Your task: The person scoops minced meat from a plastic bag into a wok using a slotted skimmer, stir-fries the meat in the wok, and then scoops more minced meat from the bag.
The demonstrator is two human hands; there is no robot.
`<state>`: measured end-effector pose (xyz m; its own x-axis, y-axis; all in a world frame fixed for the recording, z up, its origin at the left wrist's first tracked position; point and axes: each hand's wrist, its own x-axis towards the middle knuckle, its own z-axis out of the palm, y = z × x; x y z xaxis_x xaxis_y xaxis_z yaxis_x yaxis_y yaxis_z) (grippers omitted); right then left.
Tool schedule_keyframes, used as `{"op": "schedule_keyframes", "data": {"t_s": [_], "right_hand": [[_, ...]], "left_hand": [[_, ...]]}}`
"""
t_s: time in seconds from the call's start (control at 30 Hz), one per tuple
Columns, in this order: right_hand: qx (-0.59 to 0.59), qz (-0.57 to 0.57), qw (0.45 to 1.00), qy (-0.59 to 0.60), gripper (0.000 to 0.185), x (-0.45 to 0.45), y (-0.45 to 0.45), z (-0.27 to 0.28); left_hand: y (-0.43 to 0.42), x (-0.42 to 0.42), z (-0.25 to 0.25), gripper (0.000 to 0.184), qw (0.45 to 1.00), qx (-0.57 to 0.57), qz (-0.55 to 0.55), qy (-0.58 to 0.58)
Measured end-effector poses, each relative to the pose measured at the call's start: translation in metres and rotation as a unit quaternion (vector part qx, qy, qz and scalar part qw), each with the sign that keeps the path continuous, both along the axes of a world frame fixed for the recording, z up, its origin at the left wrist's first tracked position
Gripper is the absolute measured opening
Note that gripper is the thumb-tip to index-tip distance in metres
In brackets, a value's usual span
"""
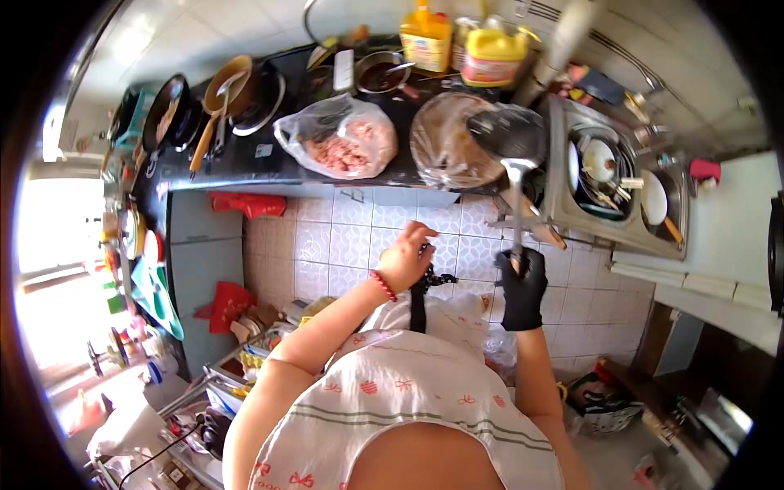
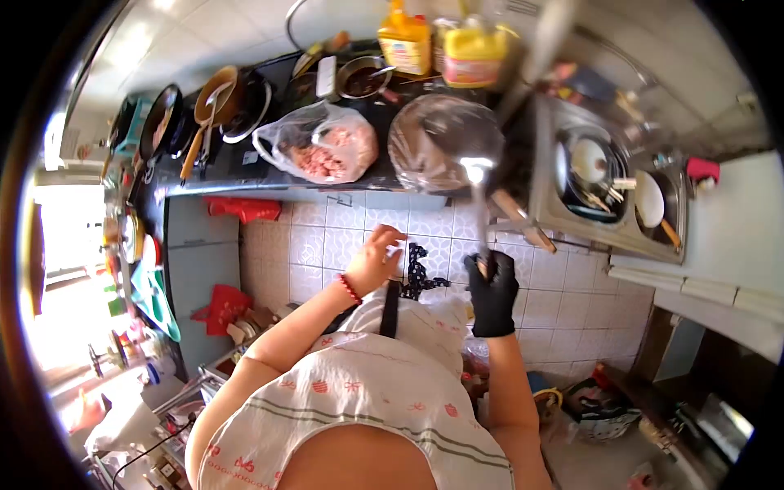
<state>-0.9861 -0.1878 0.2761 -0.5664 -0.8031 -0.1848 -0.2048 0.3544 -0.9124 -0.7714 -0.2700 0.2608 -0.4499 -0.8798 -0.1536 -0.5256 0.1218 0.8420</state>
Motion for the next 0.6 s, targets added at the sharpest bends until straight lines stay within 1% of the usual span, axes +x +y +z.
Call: {"op": "schedule_keyframes", "data": {"t_s": [0.03, 0.07, 0.1, 0.13, 0.17, 0.2, 0.27, 0.3, 0.33, 0.37, 0.4, 0.43, 0.47, 0.5, 0.53, 0.57, 0.6], "right_hand": [[0.012, 0.058, 0.998, 0.025, 0.029, 0.02, -0.027, 0.011], [0.024, 0.114, 0.992, 0.047, 0.031, 0.04, -0.05, 0.025], [-0.001, 0.172, 0.98, 0.101, 0.034, 0.06, -0.072, 0.046], [-0.017, 0.239, 0.956, 0.172, 0.037, 0.074, -0.09, 0.053], [-0.019, 0.27, 0.932, 0.24, 0.037, 0.088, -0.104, 0.066], [-0.019, 0.3, 0.903, 0.308, 0.037, 0.103, -0.116, 0.08], [0.09, 0.367, 0.819, 0.432, 0.041, 0.131, -0.14, 0.1], [0.069, 0.374, 0.782, 0.493, 0.041, 0.141, -0.152, 0.1], [0.105, 0.394, 0.77, 0.491, 0.044, 0.151, -0.168, 0.097], [0.14, 0.413, 0.756, 0.489, 0.048, 0.161, -0.187, 0.094], [0.173, 0.432, 0.739, 0.487, 0.052, 0.167, -0.205, 0.09], [0.138, 0.451, 0.731, 0.493, 0.045, 0.17, -0.22, 0.069], [0.105, 0.451, 0.719, 0.518, 0.032, 0.174, -0.239, 0.062], [0.082, 0.462, 0.686, 0.556, 0.026, 0.17, -0.255, 0.048], [0.055, 0.47, 0.654, 0.591, 0.019, 0.165, -0.269, 0.035], [0.054, 0.501, 0.645, 0.574, 0.015, 0.159, -0.284, 0.048], [0.043, 0.508, 0.624, 0.593, 0.013, 0.146, -0.295, 0.041]], "left_hand": [[-0.01, 0.029, -0.004, 0.022, 0.998, -0.061, 0.032, 0.003], [-0.02, 0.054, -0.001, 0.024, 0.995, -0.059, 0.083, -0.005], [-0.029, 0.073, 0.004, 0.028, 0.988, -0.046, 0.148, 0.007], [-0.038, 0.092, -0.001, 0.03, 0.977, -0.049, 0.206, 0.015], [-0.045, 0.103, 0.004, 0.032, 0.96, -0.07, 0.27, 0.035], [-0.055, 0.114, 0.0, 0.034, 0.935, -0.043, 0.349, 0.053], [-0.075, 0.137, -0.014, 0.037, 0.889, -0.075, 0.447, 0.066], [-0.085, 0.142, -0.019, 0.038, 0.862, -0.051, 0.493, 0.105], [-0.095, 0.146, -0.025, 0.04, 0.83, -0.028, 0.538, 0.144], [-0.103, 0.148, -0.033, 0.051, 0.815, -0.02, 0.554, 0.167], [-0.109, 0.145, -0.039, 0.056, 0.819, -0.022, 0.551, 0.156], [-0.115, 0.137, -0.044, 0.061, 0.822, -0.022, 0.55, 0.144], [-0.119, 0.128, -0.05, 0.065, 0.824, -0.02, 0.551, 0.133], [-0.123, 0.12, -0.063, 0.078, 0.811, 0.05, 0.563, 0.152], [-0.129, 0.112, -0.074, 0.082, 0.79, 0.136, 0.576, 0.162], [-0.137, 0.101, -0.075, 0.084, 0.771, 0.196, 0.586, 0.152], [-0.143, 0.094, -0.075, 0.087, 0.751, 0.255, 0.592, 0.143]]}}
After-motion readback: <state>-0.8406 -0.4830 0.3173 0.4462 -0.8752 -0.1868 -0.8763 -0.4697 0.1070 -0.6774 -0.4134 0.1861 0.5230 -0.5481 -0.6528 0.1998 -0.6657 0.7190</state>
